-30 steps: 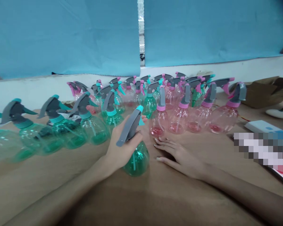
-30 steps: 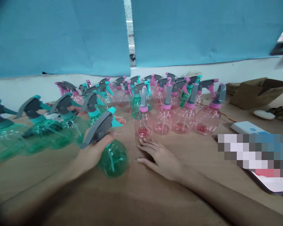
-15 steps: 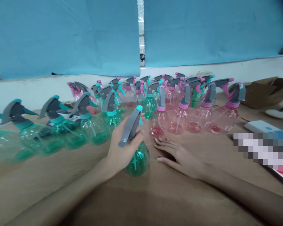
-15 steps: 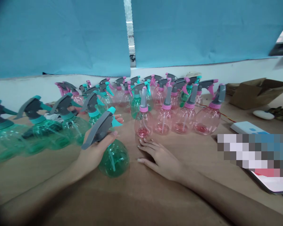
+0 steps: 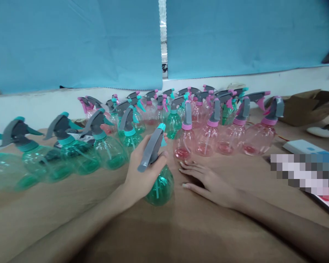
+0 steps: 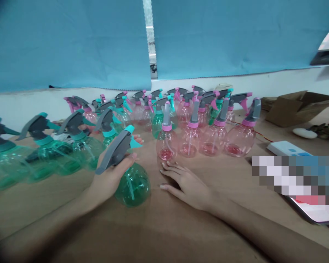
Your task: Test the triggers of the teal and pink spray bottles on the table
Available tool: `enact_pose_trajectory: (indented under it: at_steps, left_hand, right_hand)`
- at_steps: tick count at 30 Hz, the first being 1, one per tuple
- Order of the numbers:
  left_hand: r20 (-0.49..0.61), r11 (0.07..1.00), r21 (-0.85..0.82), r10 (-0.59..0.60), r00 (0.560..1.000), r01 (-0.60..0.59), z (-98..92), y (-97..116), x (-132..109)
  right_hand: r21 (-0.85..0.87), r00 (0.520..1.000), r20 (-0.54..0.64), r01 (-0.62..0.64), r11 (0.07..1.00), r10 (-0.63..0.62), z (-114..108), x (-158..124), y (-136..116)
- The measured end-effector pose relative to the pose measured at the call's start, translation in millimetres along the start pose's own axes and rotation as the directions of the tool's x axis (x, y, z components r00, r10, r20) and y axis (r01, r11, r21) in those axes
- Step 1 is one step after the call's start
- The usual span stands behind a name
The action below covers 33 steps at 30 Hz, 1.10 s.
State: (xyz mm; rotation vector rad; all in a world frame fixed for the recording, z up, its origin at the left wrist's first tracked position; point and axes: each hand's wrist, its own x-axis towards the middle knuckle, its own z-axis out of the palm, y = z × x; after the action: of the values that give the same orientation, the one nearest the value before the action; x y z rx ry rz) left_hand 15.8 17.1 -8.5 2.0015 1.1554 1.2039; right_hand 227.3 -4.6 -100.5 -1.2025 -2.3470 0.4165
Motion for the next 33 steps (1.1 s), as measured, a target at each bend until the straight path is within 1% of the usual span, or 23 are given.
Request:
enact_pose_trajectory:
  at_steps: [3,7,11,18,21,26,33]
  left_hand:
    - [0.008,1.0,-0.014,0.007,1.0,-0.007,0.4,-0.7,-0.2]
    - [-0.025,0.999,0.047,0.018,1.0,-0.016,-0.5,1.0,-1.0]
    - [-0.029,0.997,0.074,0.031,0.999,-0.029,-1.2,2.6,-1.0]
    - [-0.012,1.0,0.008,-0.012,1.0,0.012,0.5,1.6,-0.6]
    - [-0.02,0.999,0.03,-0.029,0.999,0.029,0.7,1.9,-1.2]
    - [-0.044,0.997,0.069,-0.022,0.999,0.025,0.8,3.3,-1.0]
    - [-0.014,0.998,0.054,-0.014,1.0,0.015,1.1,3.7,0.9]
  right_hand:
    - [-0.013,1.0,0.004,-0.007,1.0,0.007,0.0,0.2,-0.1]
    - [-0.018,1.0,0.002,0.004,1.0,-0.004,-0.5,0.2,-0.5]
    - [-0.029,1.0,0.013,-0.011,1.0,0.011,-1.1,0.4,-1.5]
    - [-0.037,1.0,0.019,-0.012,0.999,0.012,-0.5,0.3,-0.9]
    - [-0.04,1.0,0.021,-0.014,0.999,0.015,-0.7,0.2,-1.2]
    - [-0.032,1.0,0.013,-0.011,0.999,0.012,-0.5,0.1,-1.0]
    - [-0.036,1.0,0.014,-0.013,0.999,0.013,0.6,0.2,-0.1]
